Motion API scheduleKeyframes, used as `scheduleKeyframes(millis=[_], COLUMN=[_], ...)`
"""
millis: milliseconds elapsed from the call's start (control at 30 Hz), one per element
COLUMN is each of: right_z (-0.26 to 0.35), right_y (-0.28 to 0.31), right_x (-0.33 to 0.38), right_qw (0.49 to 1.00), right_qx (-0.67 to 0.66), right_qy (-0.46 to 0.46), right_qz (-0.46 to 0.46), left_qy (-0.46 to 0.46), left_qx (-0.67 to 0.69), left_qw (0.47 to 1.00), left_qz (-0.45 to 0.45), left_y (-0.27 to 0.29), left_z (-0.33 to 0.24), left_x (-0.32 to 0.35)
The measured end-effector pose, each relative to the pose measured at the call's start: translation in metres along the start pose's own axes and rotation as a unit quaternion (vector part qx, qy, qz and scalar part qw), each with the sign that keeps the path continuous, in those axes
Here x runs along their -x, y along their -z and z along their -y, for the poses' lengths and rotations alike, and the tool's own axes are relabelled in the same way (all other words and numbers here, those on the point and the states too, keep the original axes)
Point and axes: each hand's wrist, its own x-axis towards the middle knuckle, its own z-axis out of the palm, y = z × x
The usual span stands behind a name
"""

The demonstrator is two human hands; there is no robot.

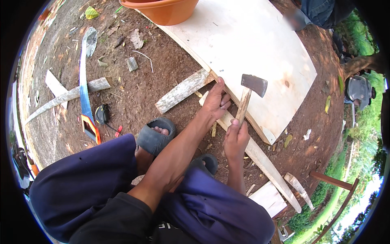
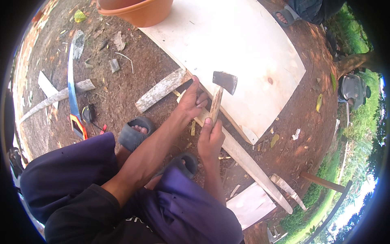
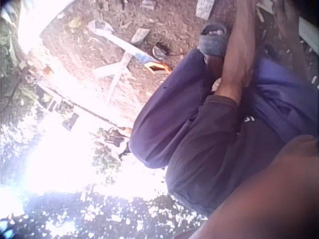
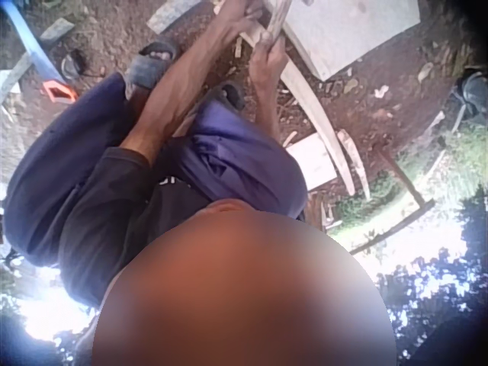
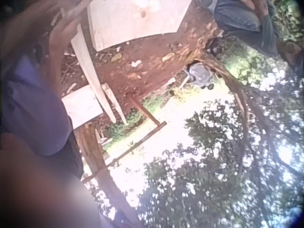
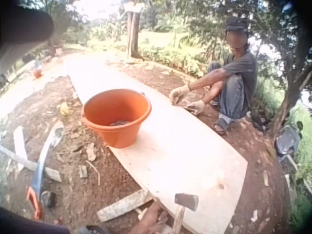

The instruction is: The person assembles a wooden frame by positioning thin wooden strips along the edges of a large plywood sheet and securing them with nails and a hammer. The person repeatedly picks nails from a bucket, places them, and hammers them into the wood to attach the strips.

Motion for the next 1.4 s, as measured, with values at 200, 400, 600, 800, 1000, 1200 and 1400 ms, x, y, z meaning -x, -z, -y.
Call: scheduleKeyframes(millis=[200,400,600,800,1000,1200,1400], right_z=[-0.012,-0.013,-0.008,0.087,0.116,0.035,0.165], right_y=[-0.006,-0.01,-0.002,0.019,0.036,-0.005,0.048], right_x=[-0.001,-0.002,-0.003,0.007,0.005,-0.035,0.001], right_qw=[1.0,0.999,0.993,0.975,0.885,0.973,0.873], right_qx=[0.02,0.033,0.094,-0.103,-0.201,0.136,-0.243], right_qy=[0.006,0.001,0.067,0.192,0.395,0.179,0.375], right_qz=[0.009,0.013,0.005,-0.045,-0.146,-0.043,-0.197], left_qy=[-0.002,0.039,-0.339,-0.436,-0.403,-0.39,-0.384], left_qx=[-0.032,-0.221,-0.556,-0.842,-0.858,-0.864,-0.861], left_qw=[0.999,0.965,0.718,0.315,0.315,0.316,0.33], left_qz=[-0.033,-0.133,-0.245,-0.035,-0.032,-0.037,-0.05], left_y=[-0.002,-0.018,-0.028,-0.041,-0.037,-0.038,-0.036], left_z=[-0.001,-0.03,-0.095,-0.174,-0.171,-0.169,-0.173], left_x=[0.002,0.03,0.026,-0.042,-0.046,-0.055,-0.048])
